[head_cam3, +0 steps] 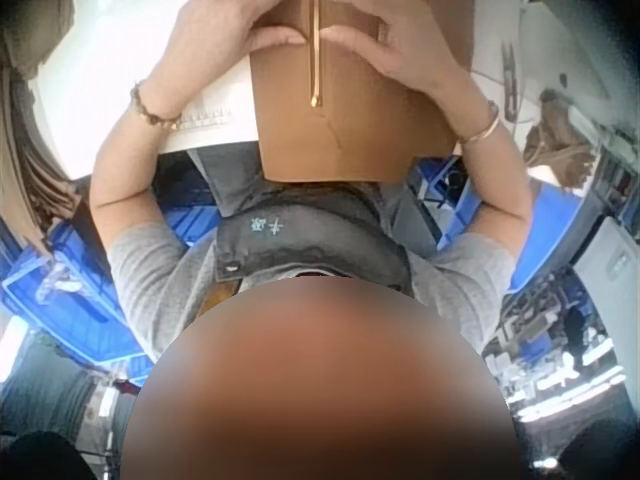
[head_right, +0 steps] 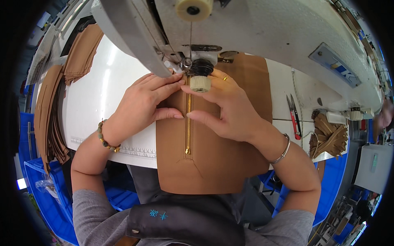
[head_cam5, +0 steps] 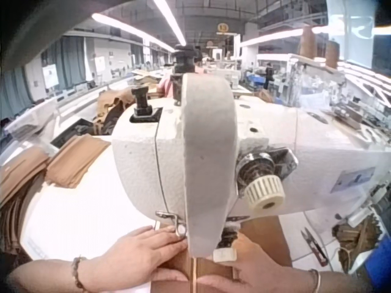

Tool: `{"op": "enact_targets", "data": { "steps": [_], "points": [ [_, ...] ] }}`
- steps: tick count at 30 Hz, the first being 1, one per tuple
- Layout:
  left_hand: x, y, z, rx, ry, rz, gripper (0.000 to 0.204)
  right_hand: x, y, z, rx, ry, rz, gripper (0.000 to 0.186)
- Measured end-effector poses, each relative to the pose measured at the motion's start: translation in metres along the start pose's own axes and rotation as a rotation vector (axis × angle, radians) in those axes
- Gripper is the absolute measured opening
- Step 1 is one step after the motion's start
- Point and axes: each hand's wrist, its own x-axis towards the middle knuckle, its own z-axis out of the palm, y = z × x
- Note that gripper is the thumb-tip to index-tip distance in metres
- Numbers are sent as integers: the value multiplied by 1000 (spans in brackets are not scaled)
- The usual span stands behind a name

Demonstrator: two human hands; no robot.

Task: Sewing a zipper into a leather piece and assembling components using an industrial sewing machine.

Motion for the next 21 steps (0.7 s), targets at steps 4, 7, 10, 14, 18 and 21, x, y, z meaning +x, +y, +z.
{"op": "enact_targets", "data": {
  "steps": [4, 7, 10, 14, 18, 21],
  "points": [
    [1, -1, -1, -14, -2, 3, 71, 0, -1, -12, 150, 79, -24, 41],
    [0, -1, -1, -15, -10, 6, 71, 4, -9, -16, 93, 51, -27, 34],
    [-2, 0, 0, 33, -10, 4, 71, 2, -23, -28, -573, 32, -150, 23],
    [-5, 3, 2, 69, -13, 18, 72, -60, -53, -104, -729, 258, 66, 14],
    [-5, 11, 7, 43, 49, 91, 74, -149, 12, -253, -869, 1114, 222, 26],
    [-10, 25, 10, -1, 28, 95, 76, -230, 83, -349, -770, 1228, 478, 41]
  ]
}}
